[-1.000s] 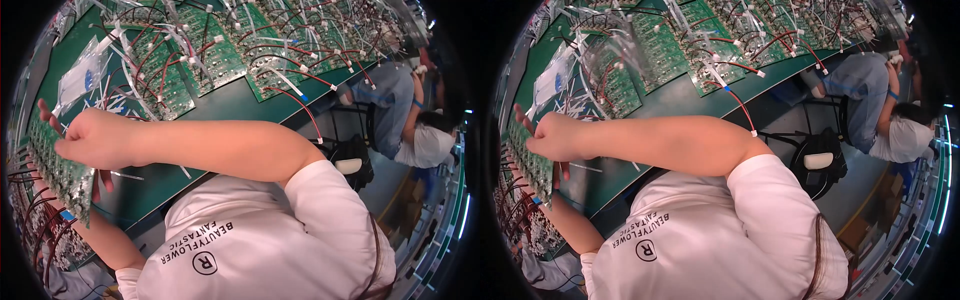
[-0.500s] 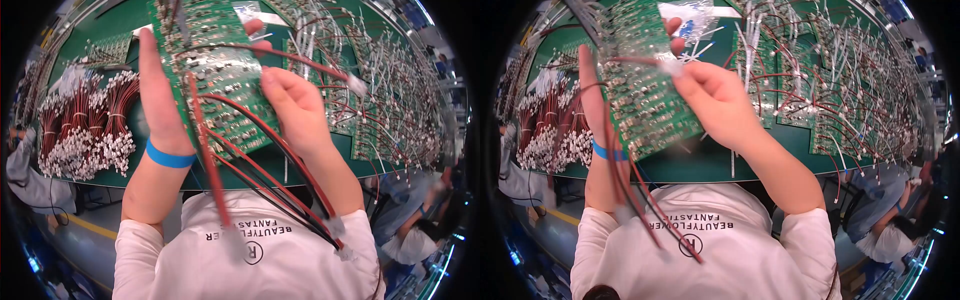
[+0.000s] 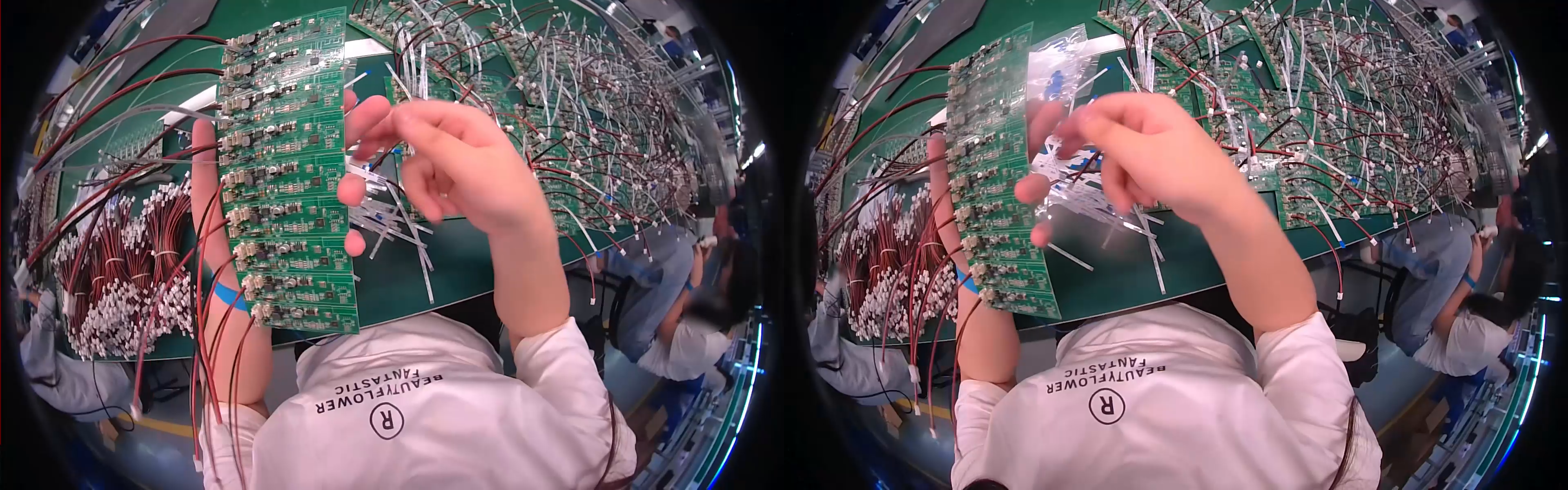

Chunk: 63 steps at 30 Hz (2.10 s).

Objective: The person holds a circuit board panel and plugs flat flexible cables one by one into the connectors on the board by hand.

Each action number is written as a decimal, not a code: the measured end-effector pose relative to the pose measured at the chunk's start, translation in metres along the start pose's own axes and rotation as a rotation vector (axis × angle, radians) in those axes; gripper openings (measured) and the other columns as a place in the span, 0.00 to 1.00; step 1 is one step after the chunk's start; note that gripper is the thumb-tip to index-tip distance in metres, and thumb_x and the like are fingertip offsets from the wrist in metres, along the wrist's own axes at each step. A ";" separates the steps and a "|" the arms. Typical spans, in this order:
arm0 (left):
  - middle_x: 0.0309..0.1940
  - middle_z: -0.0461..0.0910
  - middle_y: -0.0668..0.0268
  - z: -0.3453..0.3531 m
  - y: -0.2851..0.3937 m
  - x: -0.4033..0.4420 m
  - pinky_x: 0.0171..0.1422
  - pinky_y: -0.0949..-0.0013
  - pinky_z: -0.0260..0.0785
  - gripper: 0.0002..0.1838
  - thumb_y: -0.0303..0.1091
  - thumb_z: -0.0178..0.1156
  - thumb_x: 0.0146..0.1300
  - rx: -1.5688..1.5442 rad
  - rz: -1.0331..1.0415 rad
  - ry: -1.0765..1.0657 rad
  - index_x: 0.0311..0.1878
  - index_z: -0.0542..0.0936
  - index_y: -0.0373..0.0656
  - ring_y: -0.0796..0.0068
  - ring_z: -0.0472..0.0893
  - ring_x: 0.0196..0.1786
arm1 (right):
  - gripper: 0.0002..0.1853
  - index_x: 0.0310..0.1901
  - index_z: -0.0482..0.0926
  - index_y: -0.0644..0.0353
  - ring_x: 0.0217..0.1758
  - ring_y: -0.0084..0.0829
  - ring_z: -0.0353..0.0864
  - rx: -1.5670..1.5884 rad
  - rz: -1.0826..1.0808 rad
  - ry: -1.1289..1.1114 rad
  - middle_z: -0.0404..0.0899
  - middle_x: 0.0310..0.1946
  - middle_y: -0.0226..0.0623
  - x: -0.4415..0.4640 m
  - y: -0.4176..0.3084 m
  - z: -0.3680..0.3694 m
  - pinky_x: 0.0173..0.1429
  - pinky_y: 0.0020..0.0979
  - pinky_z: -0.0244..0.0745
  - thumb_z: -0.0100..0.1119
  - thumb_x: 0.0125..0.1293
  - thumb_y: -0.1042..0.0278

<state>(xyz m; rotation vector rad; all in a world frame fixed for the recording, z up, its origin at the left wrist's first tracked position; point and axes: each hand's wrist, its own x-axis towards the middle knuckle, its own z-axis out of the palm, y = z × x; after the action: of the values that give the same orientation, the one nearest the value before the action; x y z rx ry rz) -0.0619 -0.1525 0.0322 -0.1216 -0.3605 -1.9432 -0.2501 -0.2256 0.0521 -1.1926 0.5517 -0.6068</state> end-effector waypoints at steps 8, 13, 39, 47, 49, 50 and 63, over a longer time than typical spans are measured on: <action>0.72 0.41 0.49 0.003 -0.009 0.000 0.39 0.34 0.72 0.43 0.62 0.40 0.64 0.117 -0.005 0.112 0.72 0.42 0.44 0.45 0.68 0.59 | 0.10 0.36 0.81 0.67 0.16 0.13 0.68 -0.036 0.096 -0.148 0.81 0.25 0.36 0.000 -0.001 -0.006 0.15 0.16 0.54 0.61 0.60 0.67; 0.72 0.41 0.48 0.001 -0.007 0.002 0.39 0.35 0.73 0.44 0.64 0.41 0.63 0.157 -0.063 0.126 0.72 0.43 0.43 0.45 0.70 0.58 | 0.07 0.34 0.81 0.67 0.18 0.14 0.69 -0.040 0.097 -0.192 0.82 0.27 0.38 0.005 0.003 -0.012 0.17 0.16 0.58 0.63 0.57 0.72; 0.46 0.78 0.55 -0.011 -0.017 -0.002 0.46 0.60 0.75 0.33 0.60 0.35 0.68 0.046 0.136 0.409 0.57 0.71 0.40 0.61 0.80 0.41 | 0.06 0.36 0.76 0.69 0.19 0.19 0.75 0.233 -0.225 0.016 0.79 0.29 0.38 0.001 0.021 0.017 0.19 0.18 0.65 0.61 0.58 0.77; 0.44 0.78 0.57 -0.021 -0.023 -0.004 0.46 0.66 0.73 0.29 0.55 0.35 0.70 0.049 0.100 0.173 0.55 0.71 0.38 0.66 0.79 0.41 | 0.08 0.35 0.75 0.68 0.27 0.21 0.79 -0.057 -0.247 0.137 0.78 0.33 0.39 -0.001 0.027 0.038 0.25 0.17 0.72 0.62 0.53 0.85; 0.46 0.78 0.56 -0.016 -0.026 -0.003 0.48 0.67 0.72 0.28 0.52 0.36 0.71 0.029 0.142 0.177 0.56 0.70 0.36 0.66 0.79 0.43 | 0.08 0.33 0.75 0.68 0.33 0.24 0.79 -0.179 -0.345 0.100 0.77 0.36 0.43 0.001 0.033 0.035 0.32 0.19 0.76 0.61 0.52 0.87; 0.46 0.78 0.55 -0.014 -0.027 -0.003 0.48 0.67 0.72 0.28 0.52 0.36 0.71 0.021 0.171 0.198 0.57 0.70 0.36 0.66 0.79 0.43 | 0.08 0.33 0.75 0.68 0.34 0.24 0.79 -0.188 -0.354 0.109 0.77 0.36 0.43 0.001 0.033 0.035 0.33 0.19 0.76 0.61 0.52 0.88; 0.42 0.79 0.54 -0.015 -0.028 -0.004 0.49 0.68 0.72 0.28 0.50 0.34 0.72 0.114 0.216 0.237 0.56 0.69 0.32 0.67 0.80 0.42 | 0.14 0.32 0.70 0.63 0.38 0.24 0.76 -0.190 -0.383 0.114 0.76 0.34 0.40 -0.002 0.034 0.038 0.43 0.22 0.73 0.60 0.49 0.93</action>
<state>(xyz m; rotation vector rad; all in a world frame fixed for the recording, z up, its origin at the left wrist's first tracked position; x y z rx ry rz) -0.0845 -0.1433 0.0114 0.1381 -0.2868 -1.6974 -0.2214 -0.1899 0.0304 -1.4651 0.4871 -0.9698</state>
